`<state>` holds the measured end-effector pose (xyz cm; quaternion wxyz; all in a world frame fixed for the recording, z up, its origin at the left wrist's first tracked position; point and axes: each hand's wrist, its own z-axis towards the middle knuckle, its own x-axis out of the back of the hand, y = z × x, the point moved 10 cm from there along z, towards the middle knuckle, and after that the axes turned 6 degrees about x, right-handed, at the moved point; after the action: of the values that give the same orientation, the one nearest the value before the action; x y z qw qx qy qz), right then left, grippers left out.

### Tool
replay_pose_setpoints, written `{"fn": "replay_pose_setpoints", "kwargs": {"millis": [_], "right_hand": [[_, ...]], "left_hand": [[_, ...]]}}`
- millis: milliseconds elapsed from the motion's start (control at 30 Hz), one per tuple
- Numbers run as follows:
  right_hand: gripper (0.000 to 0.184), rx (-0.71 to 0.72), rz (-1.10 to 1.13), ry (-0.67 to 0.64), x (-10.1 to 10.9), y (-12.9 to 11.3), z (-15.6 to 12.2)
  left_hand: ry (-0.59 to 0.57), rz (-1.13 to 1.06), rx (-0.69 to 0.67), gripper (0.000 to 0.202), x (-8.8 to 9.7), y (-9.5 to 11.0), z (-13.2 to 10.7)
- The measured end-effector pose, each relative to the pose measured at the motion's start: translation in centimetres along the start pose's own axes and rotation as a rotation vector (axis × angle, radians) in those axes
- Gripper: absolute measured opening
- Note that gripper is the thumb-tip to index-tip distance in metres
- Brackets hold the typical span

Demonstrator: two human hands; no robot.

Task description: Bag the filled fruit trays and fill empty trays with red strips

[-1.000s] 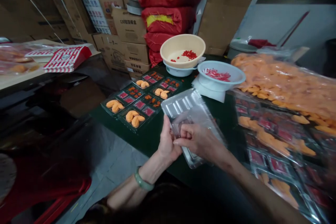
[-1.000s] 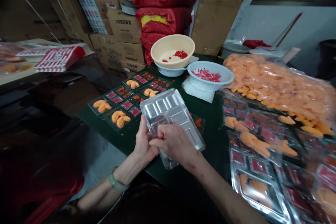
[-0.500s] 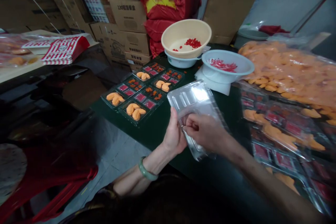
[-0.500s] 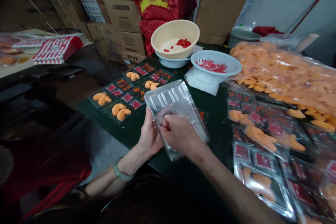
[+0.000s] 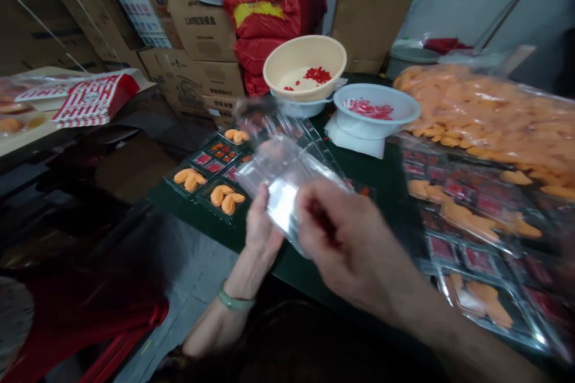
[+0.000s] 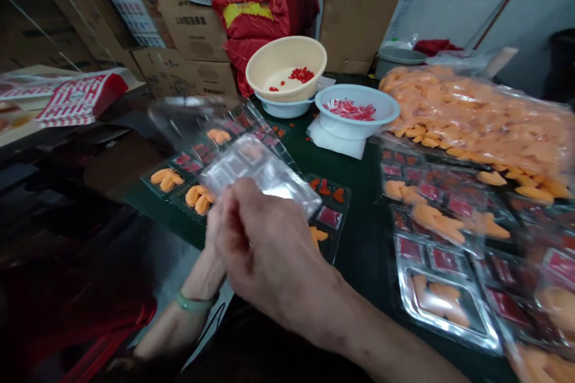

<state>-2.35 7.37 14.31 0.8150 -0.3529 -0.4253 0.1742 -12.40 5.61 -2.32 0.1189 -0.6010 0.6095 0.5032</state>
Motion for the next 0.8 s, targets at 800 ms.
{"fn": "replay_pose_setpoints", "kwargs": {"millis": [800], "right_hand": [[0.024,-1.06,0.562,0.479,3.0,24.2,-15.8]], "left_hand": [[0.049,0.318,-0.255,0.016,0.6,5.7,1.0]]}}
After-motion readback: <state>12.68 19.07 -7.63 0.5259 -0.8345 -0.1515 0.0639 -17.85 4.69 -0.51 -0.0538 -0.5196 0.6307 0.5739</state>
